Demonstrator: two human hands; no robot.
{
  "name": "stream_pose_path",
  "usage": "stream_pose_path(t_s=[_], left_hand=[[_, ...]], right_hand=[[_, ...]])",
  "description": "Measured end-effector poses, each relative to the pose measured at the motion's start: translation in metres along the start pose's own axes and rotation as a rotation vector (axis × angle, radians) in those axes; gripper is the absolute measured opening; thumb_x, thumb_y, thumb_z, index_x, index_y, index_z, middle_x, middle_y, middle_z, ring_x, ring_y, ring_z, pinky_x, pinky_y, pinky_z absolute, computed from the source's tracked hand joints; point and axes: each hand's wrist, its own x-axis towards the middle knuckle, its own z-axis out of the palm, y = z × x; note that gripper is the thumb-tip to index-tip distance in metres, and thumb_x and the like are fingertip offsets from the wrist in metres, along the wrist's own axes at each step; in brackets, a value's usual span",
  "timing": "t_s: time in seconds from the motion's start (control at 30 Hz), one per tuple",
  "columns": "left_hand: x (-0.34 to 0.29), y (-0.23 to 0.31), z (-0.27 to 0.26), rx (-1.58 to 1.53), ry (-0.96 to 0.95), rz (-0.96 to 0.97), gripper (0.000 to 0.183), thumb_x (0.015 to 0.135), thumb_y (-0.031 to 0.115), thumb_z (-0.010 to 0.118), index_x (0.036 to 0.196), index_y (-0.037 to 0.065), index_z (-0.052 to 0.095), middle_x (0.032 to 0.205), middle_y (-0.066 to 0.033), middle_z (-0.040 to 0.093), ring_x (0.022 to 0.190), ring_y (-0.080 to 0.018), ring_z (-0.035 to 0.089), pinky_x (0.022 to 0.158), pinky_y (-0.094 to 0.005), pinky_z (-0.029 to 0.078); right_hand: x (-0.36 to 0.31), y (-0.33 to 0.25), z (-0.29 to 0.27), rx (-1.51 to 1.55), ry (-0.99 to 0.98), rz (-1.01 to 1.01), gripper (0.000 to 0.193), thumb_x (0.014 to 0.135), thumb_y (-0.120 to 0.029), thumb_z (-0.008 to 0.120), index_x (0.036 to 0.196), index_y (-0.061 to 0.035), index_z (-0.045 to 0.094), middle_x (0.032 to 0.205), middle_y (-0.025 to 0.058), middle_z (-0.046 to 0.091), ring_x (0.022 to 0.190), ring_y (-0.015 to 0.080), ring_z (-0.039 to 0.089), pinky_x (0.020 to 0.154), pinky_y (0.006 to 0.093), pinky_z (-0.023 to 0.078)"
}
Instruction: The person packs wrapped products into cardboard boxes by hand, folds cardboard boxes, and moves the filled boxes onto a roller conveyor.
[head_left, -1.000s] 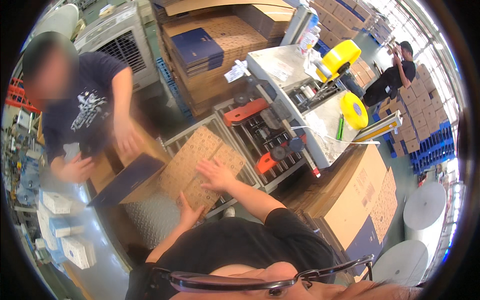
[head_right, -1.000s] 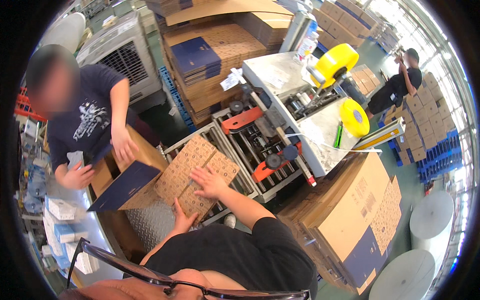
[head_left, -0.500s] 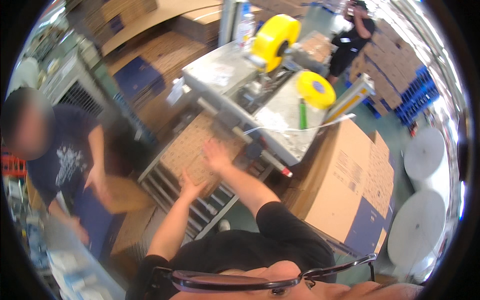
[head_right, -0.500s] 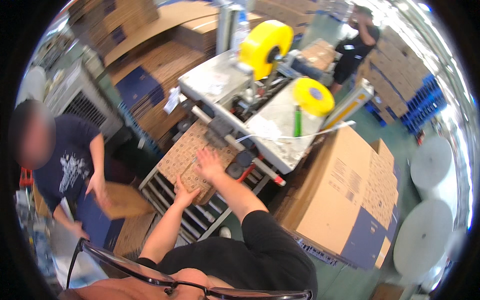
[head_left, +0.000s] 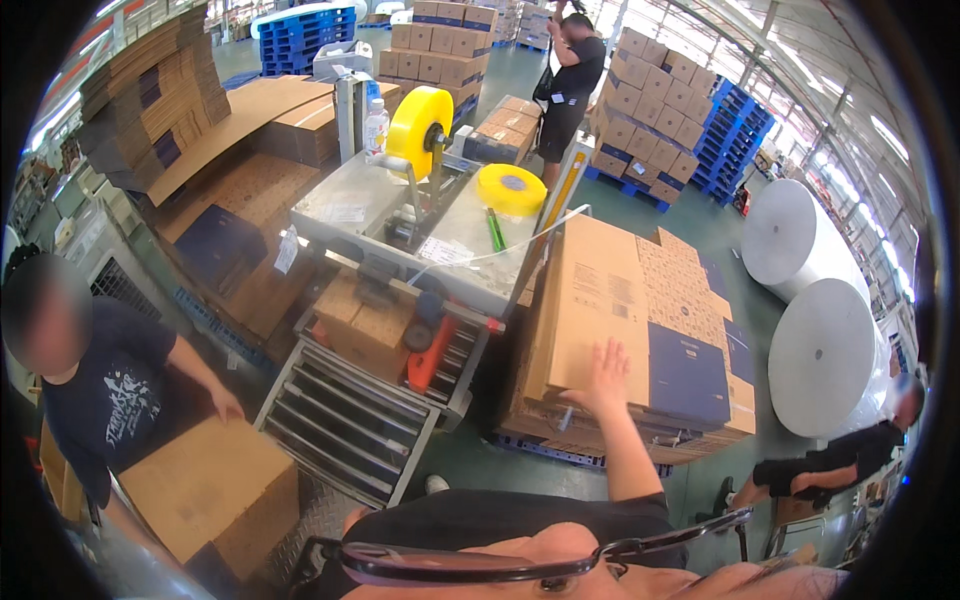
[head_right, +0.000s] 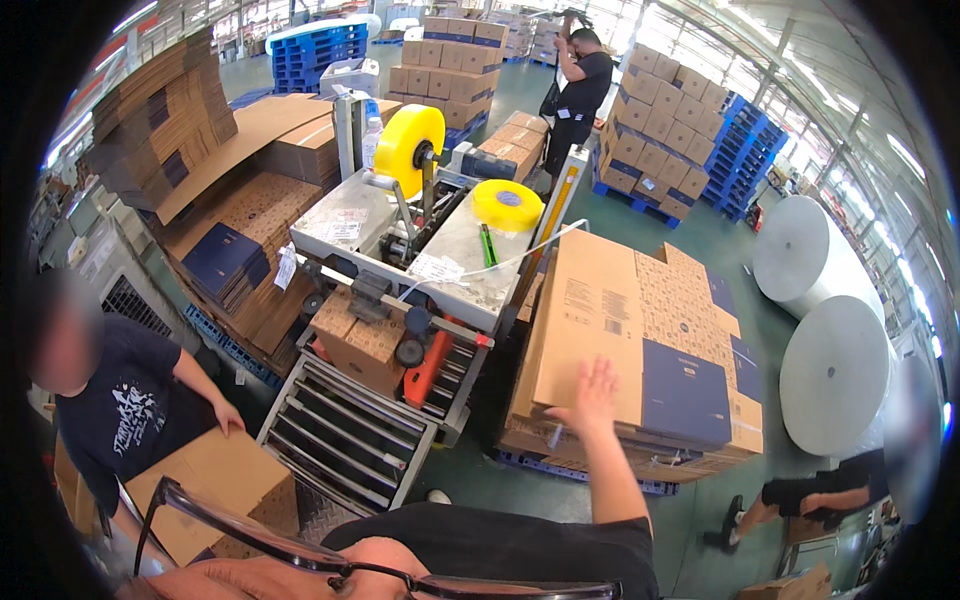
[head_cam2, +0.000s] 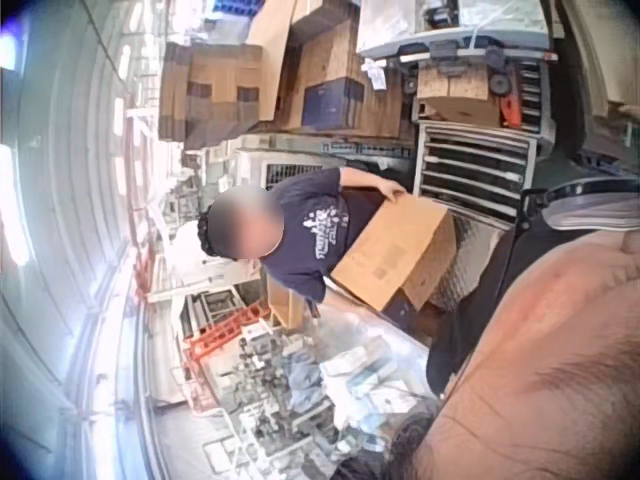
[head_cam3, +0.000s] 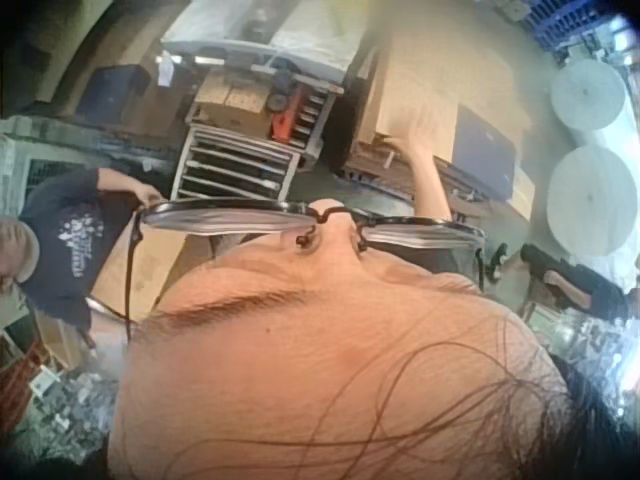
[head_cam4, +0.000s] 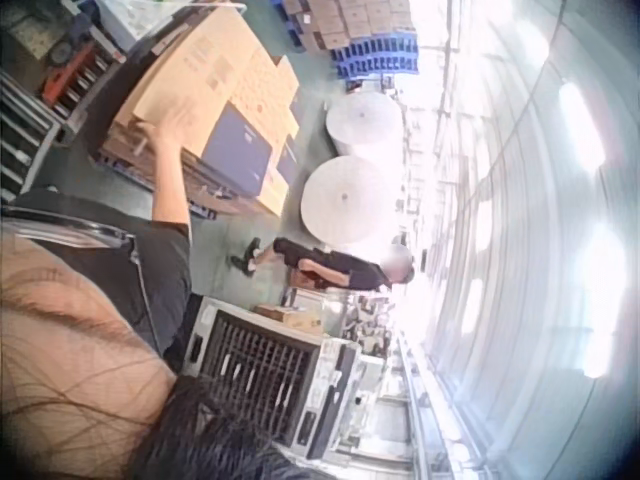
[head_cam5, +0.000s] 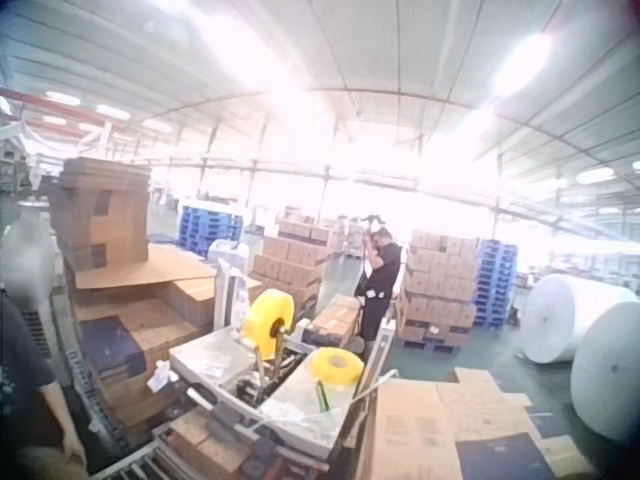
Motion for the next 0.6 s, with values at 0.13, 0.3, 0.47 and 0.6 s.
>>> stream_pose_path(t_s=[0.13,0.3,0.47,0.6], left_hand=[[-0.061,-0.021,-0.015,0.006,0.053,-0.103,0.048,0.084,0.025,0.072,0.121,-0.003,0.059,0.102,-0.0178,0.068,0.093,-0.024,0.066,0.08,-0.0374,0.052],[-0.097,-0.006,-0.054,-0.074,0.181,-0.002,0.051,0.084,0.027,0.071,0.121,-0.005,0.058,0.105,-0.0215,0.068,0.1,-0.0279,0.066,0.084,-0.0385,0.052],[-0.147,0.043,-0.094,-0.245,0.181,0.122,0.051,0.083,0.02,0.072,0.126,-0.004,0.055,0.113,-0.0206,0.066,0.104,-0.0282,0.066,0.088,-0.0379,0.051],[-0.175,0.079,-0.105,-0.429,0.113,0.413,0.066,0.078,0.013,0.075,0.136,-0.002,0.047,0.133,-0.0201,0.055,0.122,-0.0294,0.055,0.102,-0.0393,0.044]], right_hand=[[-0.013,0.059,0.049,0.051,0.07,-0.029,0.086,0.071,-0.04,0.08,0.14,-0.004,0.042,0.146,0.019,0.041,0.139,0.0302,0.035,0.115,0.0497,0.024],[-0.072,0.059,0.046,-0.011,0.237,-0.085,0.062,0.073,-0.032,0.077,0.127,-0.0094,0.056,0.128,0.0098,0.059,0.122,0.0243,0.053,0.109,0.0454,0.033],[-0.171,0.046,-0.037,0.196,1.039,-0.103,0.023,0.072,-0.015,0.067,0.095,-0.0135,0.07,0.097,0.0016,0.069,0.096,0.0205,0.063,0.09,0.0383,0.039],[-0.263,0.009,-0.128,0.188,1.347,-0.39,0.015,0.075,-0.012,0.061,0.087,-0.0158,0.068,0.086,-0.0018,0.067,0.076,0.0169,0.059,0.084,0.0351,0.038]])
